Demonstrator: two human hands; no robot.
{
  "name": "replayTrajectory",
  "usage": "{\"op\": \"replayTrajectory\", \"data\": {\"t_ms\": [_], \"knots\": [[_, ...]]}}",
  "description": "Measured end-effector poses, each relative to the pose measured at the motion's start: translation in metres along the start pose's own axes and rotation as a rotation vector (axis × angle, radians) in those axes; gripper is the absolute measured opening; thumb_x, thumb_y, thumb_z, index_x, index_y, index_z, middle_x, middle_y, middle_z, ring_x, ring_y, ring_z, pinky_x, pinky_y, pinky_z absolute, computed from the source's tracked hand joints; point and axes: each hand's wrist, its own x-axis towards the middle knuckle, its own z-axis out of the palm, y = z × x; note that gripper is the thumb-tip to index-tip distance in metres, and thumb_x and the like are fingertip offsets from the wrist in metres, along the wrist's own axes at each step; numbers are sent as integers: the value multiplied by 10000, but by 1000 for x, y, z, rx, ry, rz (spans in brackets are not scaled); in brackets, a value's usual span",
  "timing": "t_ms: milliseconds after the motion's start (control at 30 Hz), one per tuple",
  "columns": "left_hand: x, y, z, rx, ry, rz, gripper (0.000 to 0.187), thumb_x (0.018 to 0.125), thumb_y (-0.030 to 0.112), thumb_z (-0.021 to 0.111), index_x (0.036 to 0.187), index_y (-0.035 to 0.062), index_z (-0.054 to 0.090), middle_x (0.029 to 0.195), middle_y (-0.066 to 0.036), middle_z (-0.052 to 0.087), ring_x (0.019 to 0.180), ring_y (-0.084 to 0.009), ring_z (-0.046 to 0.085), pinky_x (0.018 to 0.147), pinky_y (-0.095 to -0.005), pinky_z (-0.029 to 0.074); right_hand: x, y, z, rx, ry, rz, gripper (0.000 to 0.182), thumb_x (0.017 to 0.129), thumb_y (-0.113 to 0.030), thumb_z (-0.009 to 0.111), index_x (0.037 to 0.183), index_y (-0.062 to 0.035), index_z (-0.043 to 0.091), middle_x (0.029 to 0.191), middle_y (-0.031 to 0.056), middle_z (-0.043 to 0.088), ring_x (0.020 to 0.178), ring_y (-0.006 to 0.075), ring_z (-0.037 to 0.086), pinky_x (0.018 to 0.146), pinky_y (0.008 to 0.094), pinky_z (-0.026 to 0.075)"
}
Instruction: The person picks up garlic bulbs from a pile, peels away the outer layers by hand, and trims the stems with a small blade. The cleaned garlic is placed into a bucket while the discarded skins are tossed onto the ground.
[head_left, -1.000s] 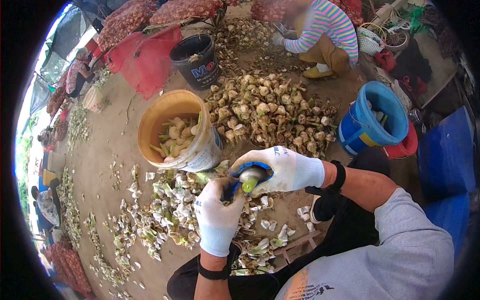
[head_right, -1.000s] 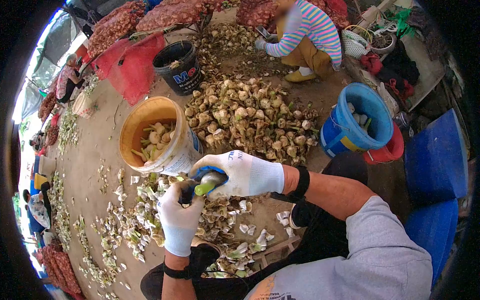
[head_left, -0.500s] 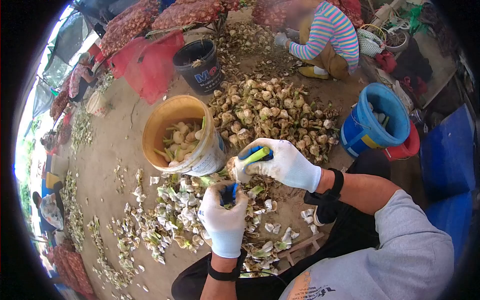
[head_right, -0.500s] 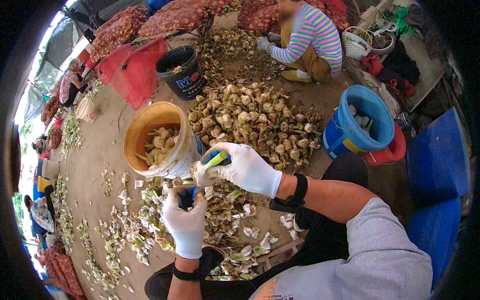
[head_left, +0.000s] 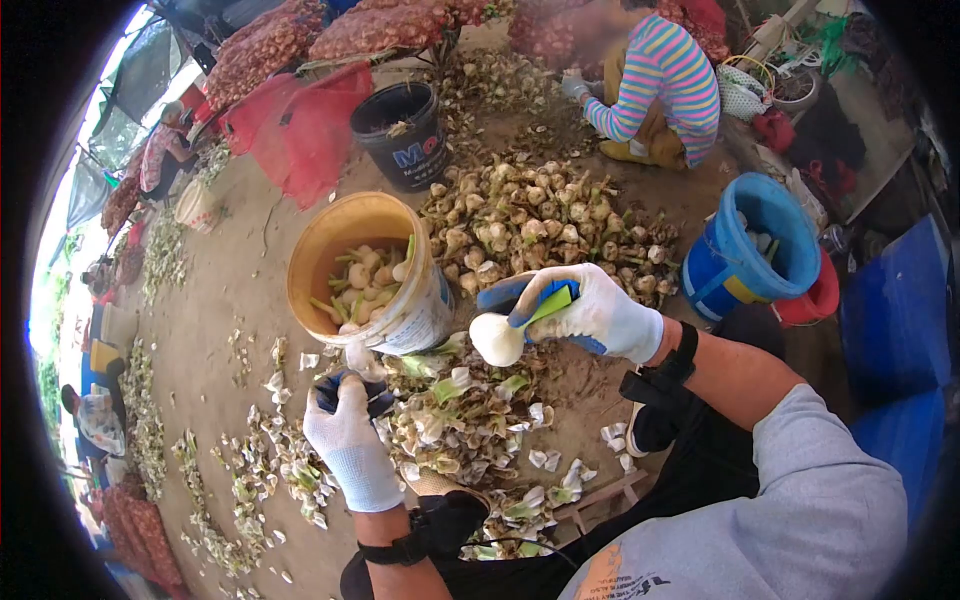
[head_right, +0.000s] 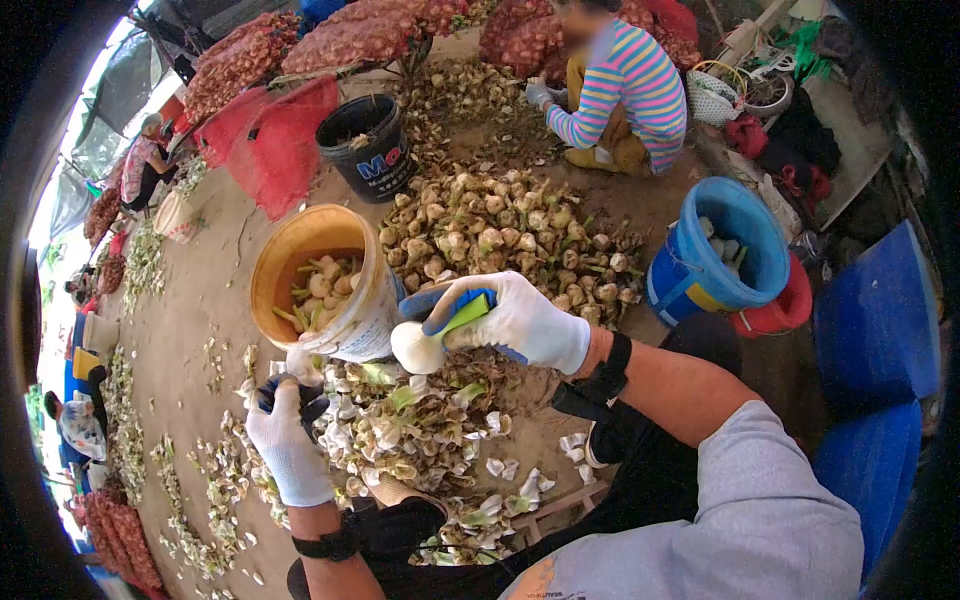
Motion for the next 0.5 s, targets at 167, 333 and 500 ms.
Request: {"op": "replayTrajectory", "data": {"t_ms": [167,333,500], "knots": [[-19,-22,-11,1142,-368,359,208,930,220,707,949,14,691,890,-201,714,789,-364,707,752,-455,559,10,26,-19,243,87,80,379,914,-29,786,1267,36,664,1354,191,682,1241,274,671,1100,421,538],[-36,-26,-23,1293,-655,280,279,931,301,681,905,24,687,940,-218,692,914,-420,686,828,-510,539,51,55,-34,493,139,294,368,1020,-158,682,1338,16,617,1305,168,700,1190,292,702,1031,482,600],[-34,-15,-25,1337,-590,339,324,914,337,719,866,20,679,930,-204,682,901,-413,680,812,-503,537,129,68,-18,380,103,308,275,1012,-147,672,1226,26,659,1179,172,730,1074,284,739,953,434,644]]}}
